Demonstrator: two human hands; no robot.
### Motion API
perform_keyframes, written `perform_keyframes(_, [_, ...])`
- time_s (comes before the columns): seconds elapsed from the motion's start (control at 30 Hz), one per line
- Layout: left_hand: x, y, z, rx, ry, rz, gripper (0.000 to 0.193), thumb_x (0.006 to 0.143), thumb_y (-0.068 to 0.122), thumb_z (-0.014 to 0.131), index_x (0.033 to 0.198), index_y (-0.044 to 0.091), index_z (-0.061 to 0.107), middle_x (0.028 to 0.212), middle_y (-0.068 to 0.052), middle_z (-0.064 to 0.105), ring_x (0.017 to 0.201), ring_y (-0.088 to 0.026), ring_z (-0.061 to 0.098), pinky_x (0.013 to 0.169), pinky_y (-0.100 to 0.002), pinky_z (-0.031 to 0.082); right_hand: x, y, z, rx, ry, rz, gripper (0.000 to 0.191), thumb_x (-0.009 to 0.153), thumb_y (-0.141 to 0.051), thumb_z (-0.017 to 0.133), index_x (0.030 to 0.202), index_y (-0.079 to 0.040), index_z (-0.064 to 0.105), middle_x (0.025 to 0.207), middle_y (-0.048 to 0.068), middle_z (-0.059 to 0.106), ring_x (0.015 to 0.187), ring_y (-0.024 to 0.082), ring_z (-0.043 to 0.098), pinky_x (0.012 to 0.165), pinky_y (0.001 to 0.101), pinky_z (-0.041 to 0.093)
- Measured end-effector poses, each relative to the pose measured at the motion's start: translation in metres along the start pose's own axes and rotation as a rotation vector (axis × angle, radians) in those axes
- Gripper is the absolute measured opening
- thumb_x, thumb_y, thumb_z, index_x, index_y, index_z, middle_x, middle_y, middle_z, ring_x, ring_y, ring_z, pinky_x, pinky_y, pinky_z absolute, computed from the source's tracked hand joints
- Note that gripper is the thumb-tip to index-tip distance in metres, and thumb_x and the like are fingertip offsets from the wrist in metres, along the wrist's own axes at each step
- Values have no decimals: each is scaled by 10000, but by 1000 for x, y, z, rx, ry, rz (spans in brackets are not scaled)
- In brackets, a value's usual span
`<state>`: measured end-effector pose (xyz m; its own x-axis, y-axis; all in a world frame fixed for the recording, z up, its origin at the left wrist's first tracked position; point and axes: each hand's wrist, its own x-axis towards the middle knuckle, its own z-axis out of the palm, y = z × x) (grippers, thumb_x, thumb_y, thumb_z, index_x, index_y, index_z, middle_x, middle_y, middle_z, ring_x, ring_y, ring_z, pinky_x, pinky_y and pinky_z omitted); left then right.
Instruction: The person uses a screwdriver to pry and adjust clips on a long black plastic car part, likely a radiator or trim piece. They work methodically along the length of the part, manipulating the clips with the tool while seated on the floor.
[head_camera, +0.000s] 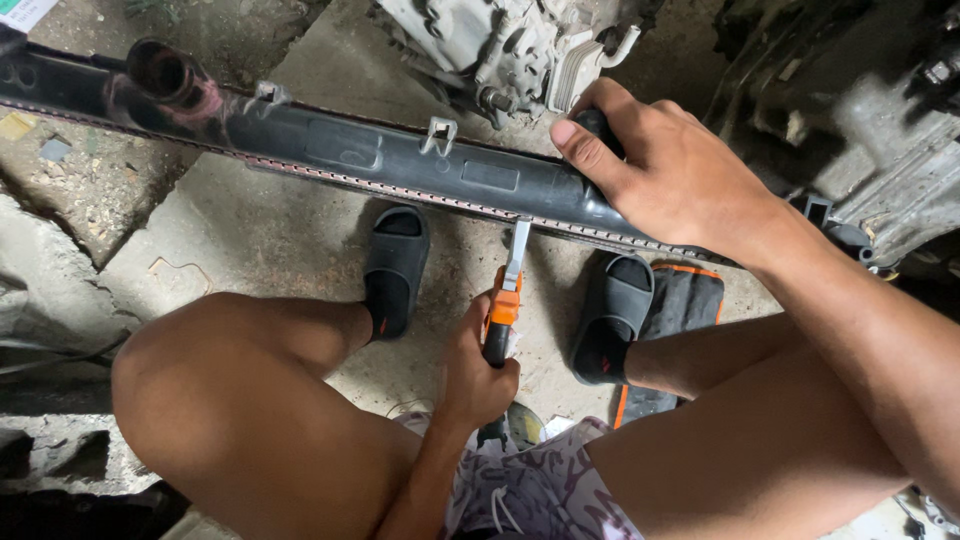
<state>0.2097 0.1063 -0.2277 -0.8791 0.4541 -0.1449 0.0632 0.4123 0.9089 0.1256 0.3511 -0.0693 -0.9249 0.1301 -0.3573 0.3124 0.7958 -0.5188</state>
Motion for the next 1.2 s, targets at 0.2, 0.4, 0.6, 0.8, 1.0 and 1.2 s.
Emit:
perform_keyframes(0.2, [3,-5,0,-102,-51,-7,798,652,-108,557,1433,29,473,1006,-141,641,923,-265,662,846,-375,537,0,1,1,4,6,-18,637,994,-611,366,1250,-68,579,562,219,620,683,368,705,775,499,516])
perform_keyframes(0.4, [3,-7,2,-282,-81,-63,779,643,-127,509,1403,38,485,958,-73,606,788,-150,582,719,-295,526,1,4,2,-29,-13,25,642,1001,-630,349,1274,-82,545,618,242,643,775,385,706,847,521,497])
perform_keyframes(0.6, [0,-3,1,-255,-53,-40,581,658,-154,507,1208,29,540,863,-54,561,734,-147,555,658,-302,487,2,8,4,-25,-19,49,634,986,-648,360,1278,-121,557,726,228,673,896,380,700,913,554,470])
perform_keyframes(0.8, [-3,8,-7,-142,-54,-55,330,740,-130,547,1026,35,543,770,-54,552,697,-159,568,625,-318,459,1,5,2,-30,-5,4,629,1001,-636,375,1271,-102,568,694,224,673,866,377,692,888,561,487])
perform_keyframes(1.0, [-4,20,-19,-45,-85,-271,211,765,-112,579,896,44,522,695,-65,527,625,-184,541,575,-351,426,2,-1,-4,8,-74,74,621,973,-626,379,1269,-112,566,618,237,678,764,359,715,865,531,527])
perform_keyframes(1.2, [-6,27,-28,3,-122,-301,217,750,-111,586,882,55,536,698,-71,574,650,-181,589,595,-358,455,2,1,-1,12,-7,-11,608,993,-615,404,1217,-87,606,661,221,689,790,375,723,867,544,506])
